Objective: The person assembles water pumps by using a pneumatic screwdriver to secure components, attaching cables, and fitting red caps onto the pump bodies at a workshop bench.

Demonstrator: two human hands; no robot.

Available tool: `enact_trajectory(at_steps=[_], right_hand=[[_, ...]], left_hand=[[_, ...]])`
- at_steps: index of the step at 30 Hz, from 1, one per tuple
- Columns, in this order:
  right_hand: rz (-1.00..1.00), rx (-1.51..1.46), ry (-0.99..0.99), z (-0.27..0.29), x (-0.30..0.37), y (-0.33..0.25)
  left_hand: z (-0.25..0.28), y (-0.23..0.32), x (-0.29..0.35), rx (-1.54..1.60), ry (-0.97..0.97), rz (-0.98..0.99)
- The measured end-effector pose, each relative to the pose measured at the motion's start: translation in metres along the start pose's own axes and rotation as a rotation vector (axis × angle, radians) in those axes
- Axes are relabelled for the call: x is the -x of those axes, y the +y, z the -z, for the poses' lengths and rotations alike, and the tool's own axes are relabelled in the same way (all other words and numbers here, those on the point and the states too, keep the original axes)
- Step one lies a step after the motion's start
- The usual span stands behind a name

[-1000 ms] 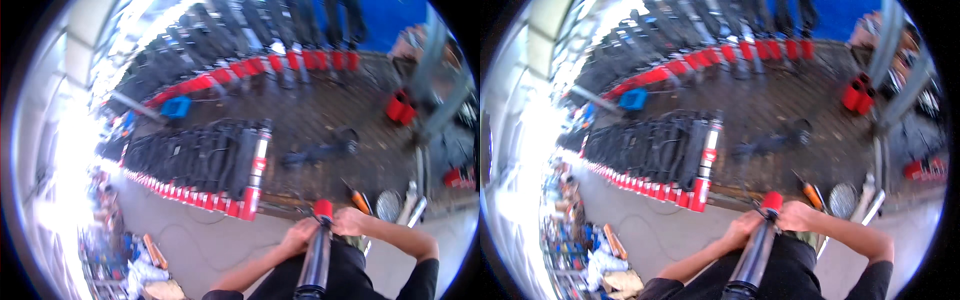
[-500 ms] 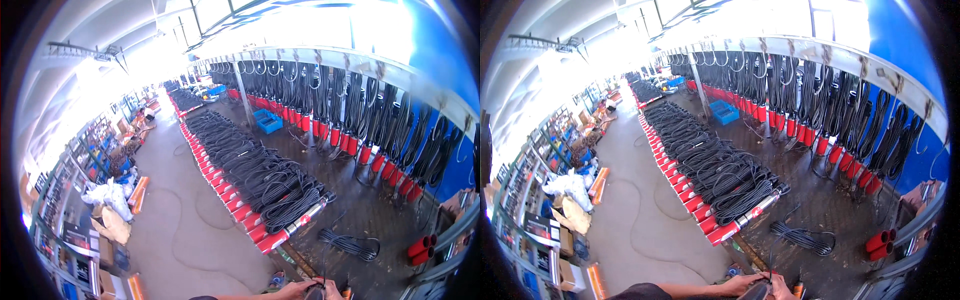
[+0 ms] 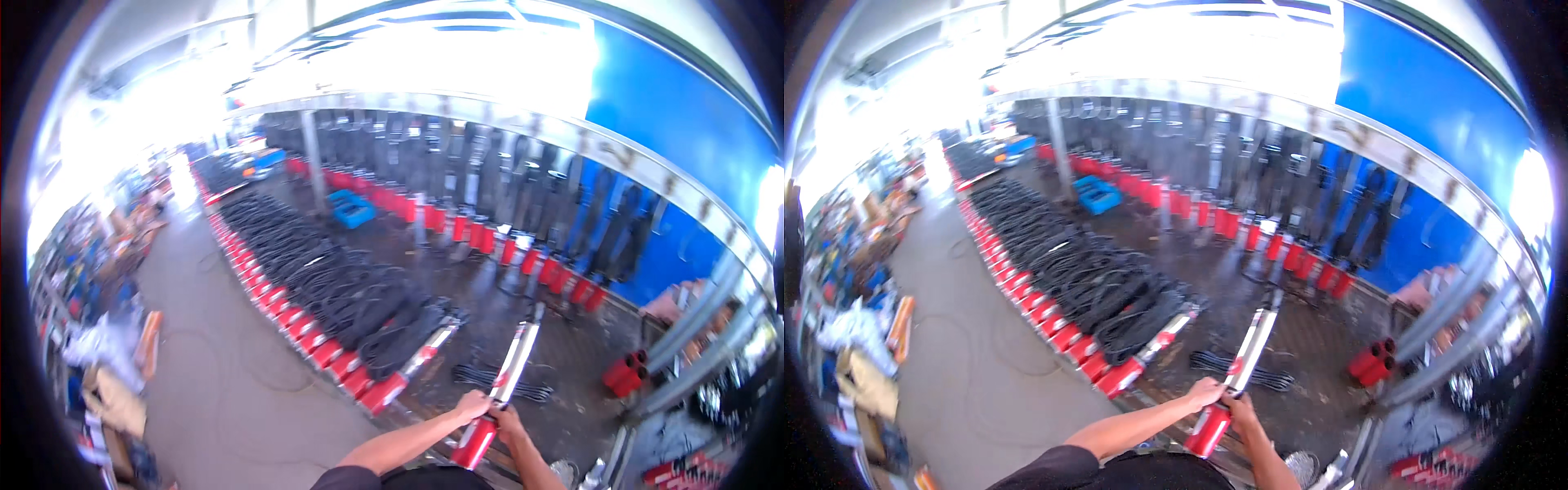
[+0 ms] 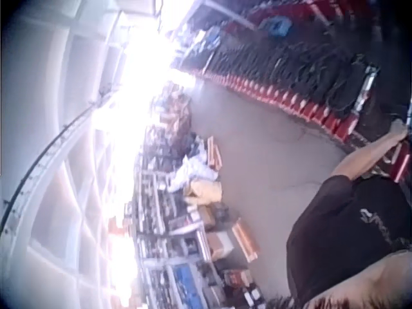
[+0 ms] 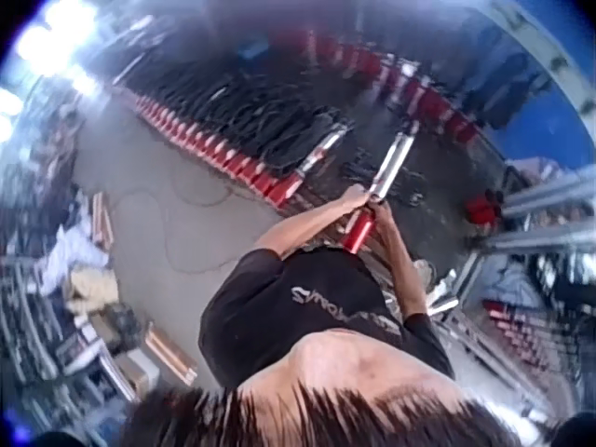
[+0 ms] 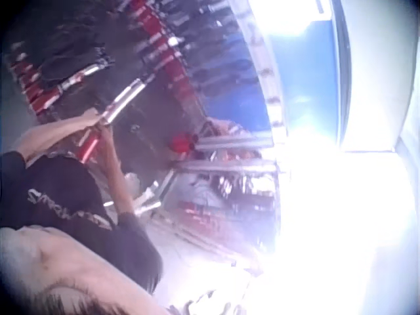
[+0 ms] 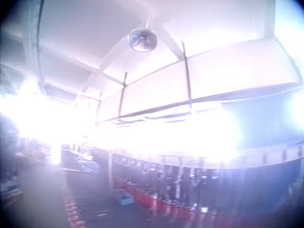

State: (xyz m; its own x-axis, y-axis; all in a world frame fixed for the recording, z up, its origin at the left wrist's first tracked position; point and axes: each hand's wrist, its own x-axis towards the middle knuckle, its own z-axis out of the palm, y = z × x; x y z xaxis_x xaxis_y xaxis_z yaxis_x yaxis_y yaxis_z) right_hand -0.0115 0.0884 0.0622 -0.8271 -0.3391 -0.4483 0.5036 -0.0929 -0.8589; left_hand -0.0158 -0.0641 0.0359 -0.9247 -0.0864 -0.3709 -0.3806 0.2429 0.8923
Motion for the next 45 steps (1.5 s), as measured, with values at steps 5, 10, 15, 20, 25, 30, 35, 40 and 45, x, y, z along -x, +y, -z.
enact_trajectory(at_steps=[5, 10, 15, 20, 25, 30, 35, 40, 45], right_hand=[[-0.037, -0.053, -0.044, 0.020, -0.003, 0.051], [-0.139, 0.073, 0.265, 0.028, 0.000, 0.068], [-0.243, -0.032, -0.075, 0.051, 0.020, 0.047], [-0.113, -0.029, -0.080, 0.075, 0.012, 0.065], [0.072, 0.536, 0.076, 0.061, 0.000, 0.055], [-0.108, 0.656, 0.108, 0.053, -0.010, 0.051], [0.114, 0.595, 0.150, 0.072, -0.011, 0.063], [-0.066, 0.117, 0.034, 0.070, 0.006, 0.040], [0.036, 0.415, 0.038, 0.085, -0.001, 0.041]], left_hand=[[-0.025, -0.013, 0.011, -0.346, 0.040, 0.076], [-0.032, 0.045, 0.030, -0.614, -0.094, 0.075], [-0.025, 0.001, 0.014, -0.502, -0.051, -0.022], [-0.032, -0.010, 0.040, -0.370, 0.060, -0.269], [-0.060, -0.015, 0.061, 0.004, 0.246, -0.179], [-0.076, -0.021, 0.072, -0.530, 0.343, -0.435], [-0.077, 0.004, 0.080, -1.120, 0.162, -0.468], [-0.088, 0.009, 0.077, -1.611, 0.130, -0.512], [-0.096, 0.011, 0.071, -1.725, 0.222, -0.666]])
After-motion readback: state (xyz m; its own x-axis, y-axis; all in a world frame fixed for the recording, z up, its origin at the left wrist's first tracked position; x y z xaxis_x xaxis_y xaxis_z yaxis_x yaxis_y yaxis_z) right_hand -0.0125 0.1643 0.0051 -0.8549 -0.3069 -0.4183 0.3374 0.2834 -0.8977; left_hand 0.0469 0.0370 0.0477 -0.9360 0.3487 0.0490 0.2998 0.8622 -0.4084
